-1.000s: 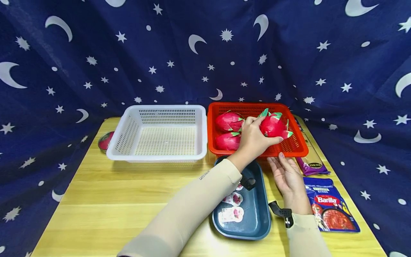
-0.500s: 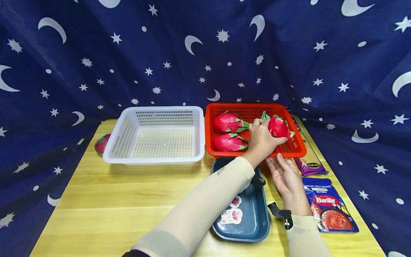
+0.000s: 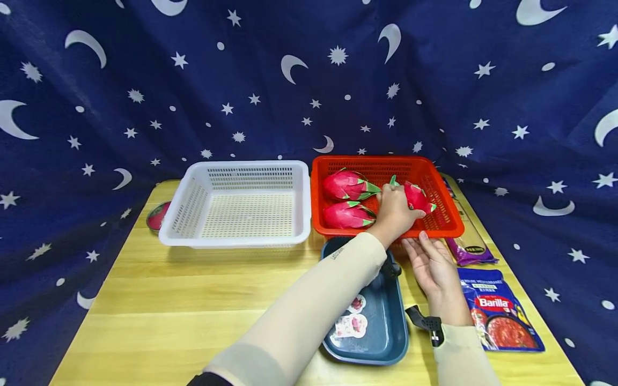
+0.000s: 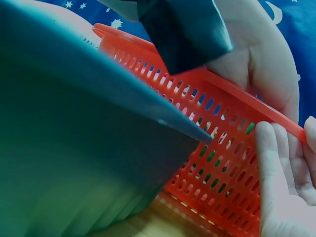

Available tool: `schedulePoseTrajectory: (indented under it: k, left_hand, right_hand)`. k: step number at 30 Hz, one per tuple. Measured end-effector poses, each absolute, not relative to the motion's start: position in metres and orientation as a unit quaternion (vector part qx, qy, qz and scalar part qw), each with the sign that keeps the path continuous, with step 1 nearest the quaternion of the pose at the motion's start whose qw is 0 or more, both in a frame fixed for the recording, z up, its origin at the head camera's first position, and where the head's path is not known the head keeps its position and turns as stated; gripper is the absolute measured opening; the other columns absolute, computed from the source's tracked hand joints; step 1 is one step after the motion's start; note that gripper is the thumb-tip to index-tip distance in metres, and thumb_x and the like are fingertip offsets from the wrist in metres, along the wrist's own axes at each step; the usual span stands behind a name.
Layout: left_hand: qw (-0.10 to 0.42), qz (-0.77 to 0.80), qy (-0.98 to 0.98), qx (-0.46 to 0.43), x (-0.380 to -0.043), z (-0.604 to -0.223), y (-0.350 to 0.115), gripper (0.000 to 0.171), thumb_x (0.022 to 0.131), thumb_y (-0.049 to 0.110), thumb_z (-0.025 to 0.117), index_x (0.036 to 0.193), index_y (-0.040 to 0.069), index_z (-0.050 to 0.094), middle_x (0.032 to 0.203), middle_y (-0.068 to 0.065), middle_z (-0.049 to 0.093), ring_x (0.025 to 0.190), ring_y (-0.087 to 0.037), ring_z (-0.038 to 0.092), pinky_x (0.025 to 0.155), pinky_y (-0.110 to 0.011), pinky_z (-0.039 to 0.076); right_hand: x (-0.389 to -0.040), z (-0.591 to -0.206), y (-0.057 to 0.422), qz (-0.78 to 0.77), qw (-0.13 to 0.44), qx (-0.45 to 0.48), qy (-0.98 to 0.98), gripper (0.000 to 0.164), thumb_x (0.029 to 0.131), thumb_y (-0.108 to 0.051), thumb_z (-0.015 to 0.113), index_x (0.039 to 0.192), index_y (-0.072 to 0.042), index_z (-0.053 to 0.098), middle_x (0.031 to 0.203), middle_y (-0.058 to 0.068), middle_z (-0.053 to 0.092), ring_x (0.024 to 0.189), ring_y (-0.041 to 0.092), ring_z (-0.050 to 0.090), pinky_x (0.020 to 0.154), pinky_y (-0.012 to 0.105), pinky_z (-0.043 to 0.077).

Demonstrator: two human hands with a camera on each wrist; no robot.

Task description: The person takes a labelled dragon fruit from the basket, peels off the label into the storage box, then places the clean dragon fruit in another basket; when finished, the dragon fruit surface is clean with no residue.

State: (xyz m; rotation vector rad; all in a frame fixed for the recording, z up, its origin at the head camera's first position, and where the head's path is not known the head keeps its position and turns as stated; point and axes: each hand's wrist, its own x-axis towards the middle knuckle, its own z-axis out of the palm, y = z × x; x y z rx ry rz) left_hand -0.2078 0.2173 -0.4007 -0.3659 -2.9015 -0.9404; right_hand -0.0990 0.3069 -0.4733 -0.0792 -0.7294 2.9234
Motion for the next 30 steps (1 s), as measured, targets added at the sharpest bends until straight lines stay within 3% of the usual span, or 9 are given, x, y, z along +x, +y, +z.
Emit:
schedulePoseTrajectory:
  k: [6, 12, 18, 25, 30]
  left_hand:
    - [-0.019, -0.219, -0.958, -0.187, -0.208, -0.397, 0.22, 0.041, 0.083, 0.044, 0.091, 0.113, 0.017, 0.079, 0.105, 0.007, 0.074, 0.108, -0.014, 0.057, 0.091, -0.02, 0.046]
    - [-0.037, -0.232, -0.955, -0.182, -0.205, -0.397, 0.219, 0.046, 0.085, 0.043, 0.089, 0.12, 0.018, 0.074, 0.109, 0.003, 0.067, 0.105, -0.014, 0.059, 0.089, -0.022, 0.052]
    - [-0.009, -0.221, -0.954, -0.202, -0.196, -0.397, 0.216, 0.054, 0.085, 0.045, 0.088, 0.127, 0.017, 0.068, 0.114, 0.002, 0.064, 0.101, -0.015, 0.058, 0.086, -0.022, 0.051]
    - [0.019, -0.159, -0.956, -0.244, -0.189, -0.388, 0.205, 0.043, 0.093, 0.047, 0.079, 0.124, 0.018, 0.069, 0.118, 0.0, 0.062, 0.1, -0.017, 0.056, 0.08, -0.025, 0.055]
    - [0.049, -0.14, -0.938, -0.312, -0.18, -0.377, 0.181, 0.046, 0.096, 0.046, 0.073, 0.133, 0.019, 0.069, 0.137, -0.002, 0.061, 0.118, -0.017, 0.057, 0.099, -0.027, 0.051]
  right_hand:
    - [-0.098, -0.475, 0.311, 0.968, 0.072, -0.026, -0.24, 0.011, 0.106, 0.005, 0.054, 0.1, 0.008, 0.062, 0.111, 0.022, 0.067, 0.099, 0.032, 0.072, 0.102, 0.041, 0.052]
    - [-0.098, -0.475, 0.316, 0.968, 0.072, -0.031, -0.238, 0.011, 0.105, 0.006, 0.054, 0.097, 0.007, 0.061, 0.109, 0.023, 0.068, 0.098, 0.032, 0.072, 0.102, 0.042, 0.052]
    - [-0.098, -0.476, 0.319, 0.97, 0.066, -0.027, -0.232, 0.013, 0.106, 0.005, 0.053, 0.098, 0.008, 0.063, 0.113, 0.021, 0.069, 0.099, 0.032, 0.071, 0.102, 0.041, 0.052]
    - [-0.103, -0.482, 0.323, 0.966, 0.063, -0.011, -0.25, 0.017, 0.106, 0.005, 0.053, 0.106, 0.011, 0.069, 0.122, 0.019, 0.069, 0.106, 0.03, 0.07, 0.102, 0.039, 0.052]
    - [-0.106, -0.484, 0.324, 0.96, 0.076, 0.002, -0.27, 0.018, 0.107, 0.005, 0.052, 0.101, 0.011, 0.068, 0.117, 0.02, 0.07, 0.103, 0.03, 0.071, 0.1, 0.039, 0.054]
